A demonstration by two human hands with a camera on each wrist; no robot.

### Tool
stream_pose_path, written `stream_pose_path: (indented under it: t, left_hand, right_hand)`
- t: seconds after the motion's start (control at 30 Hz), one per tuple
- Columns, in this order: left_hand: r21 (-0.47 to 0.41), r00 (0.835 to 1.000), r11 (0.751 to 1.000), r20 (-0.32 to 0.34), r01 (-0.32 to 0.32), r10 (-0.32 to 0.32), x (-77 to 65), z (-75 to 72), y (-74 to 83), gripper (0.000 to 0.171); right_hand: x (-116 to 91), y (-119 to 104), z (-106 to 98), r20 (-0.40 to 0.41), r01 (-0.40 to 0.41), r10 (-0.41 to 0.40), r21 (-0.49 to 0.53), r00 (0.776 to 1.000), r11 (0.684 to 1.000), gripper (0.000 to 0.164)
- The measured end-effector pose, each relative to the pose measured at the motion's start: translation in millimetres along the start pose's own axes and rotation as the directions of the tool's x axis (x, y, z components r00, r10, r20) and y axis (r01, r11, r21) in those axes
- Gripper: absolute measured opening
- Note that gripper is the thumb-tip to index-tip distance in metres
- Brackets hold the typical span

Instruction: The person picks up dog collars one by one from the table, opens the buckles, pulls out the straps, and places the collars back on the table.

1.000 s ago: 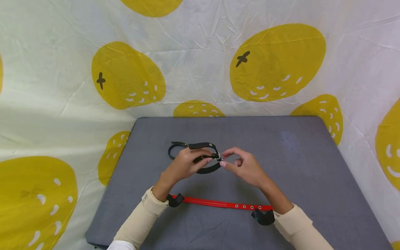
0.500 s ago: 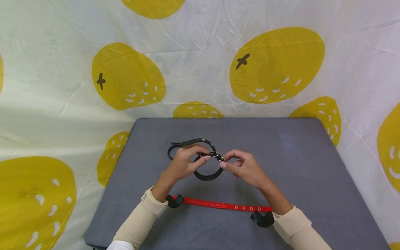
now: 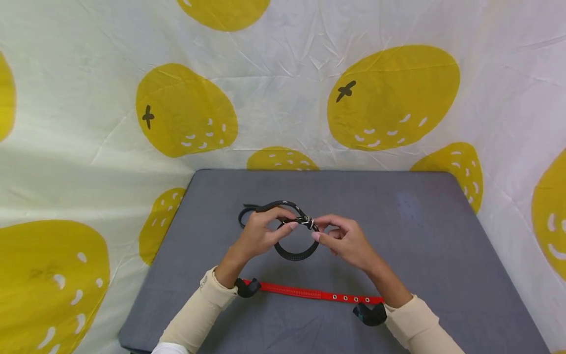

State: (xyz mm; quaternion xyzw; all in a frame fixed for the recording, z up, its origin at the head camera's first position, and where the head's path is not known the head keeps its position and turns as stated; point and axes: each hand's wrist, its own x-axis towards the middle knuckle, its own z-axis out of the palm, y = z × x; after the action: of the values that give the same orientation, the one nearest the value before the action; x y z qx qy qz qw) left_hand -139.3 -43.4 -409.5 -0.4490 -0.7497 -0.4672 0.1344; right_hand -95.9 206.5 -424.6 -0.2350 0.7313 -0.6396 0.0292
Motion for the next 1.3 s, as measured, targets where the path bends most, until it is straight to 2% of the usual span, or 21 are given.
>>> stream_pose_path:
  t: [0.2, 0.33, 0.5, 0.73, 0.97, 1.17, 1.3]
  left_hand:
    - [-0.007, 0.999, 1.0, -0.032, 0.028, -0.029, -1.9, 3.3, 0.5, 0.017]
    - [-0.007, 0.998, 0.999, -0.048, 0.043, -0.043, -4.0, 6.1, 0.7, 0.016]
    - [-0.032, 0.995, 0.998, -0.092, 0.045, -0.048, -4.1, 9.7, -0.8, 0.016]
    - [-0.039, 0.988, 0.998, -0.147, 0.041, -0.047, -3.7, 14.0, -1.2, 0.019]
    - [-0.031, 0.991, 0.997, -0.114, 0.07, -0.073, -3.7, 13.4, 0.4, 0.016]
    - [0.021, 0.998, 0.999, -0.05, 0.033, -0.032, -3.5, 12.5, 1.6, 0.016]
    - [0.042, 0.999, 0.999, -0.024, 0.028, -0.027, -4.0, 12.4, 3.0, 0.017]
  right_hand:
    - [-1.7, -0.6, -1.4, 0.014, 0.011, -0.011, 0.0, 1.0, 1.0, 0.034]
    - [-4.8, 0.0, -0.1, 0.0, 0.022, -0.022, 0.001, 1.0, 1.0, 0.032]
    - [-7.7, 3.7, 0.1, -0.056, 0.06, -0.06, 0.007, 0.997, 0.998, 0.026]
    - [-8.9, 6.7, -0.8, -0.076, 0.128, -0.125, 0.035, 0.989, 0.991, 0.03]
    - [-8.9, 5.8, 0.7, -0.076, 0.107, -0.105, 0.024, 0.992, 0.994, 0.029]
    - [-5.8, 4.8, 3.8, -0.109, 0.09, -0.09, -0.006, 0.99, 0.996, 0.024]
    - [-3.5, 2.7, 5.1, -0.119, 0.087, -0.087, -0.008, 0.989, 0.996, 0.021]
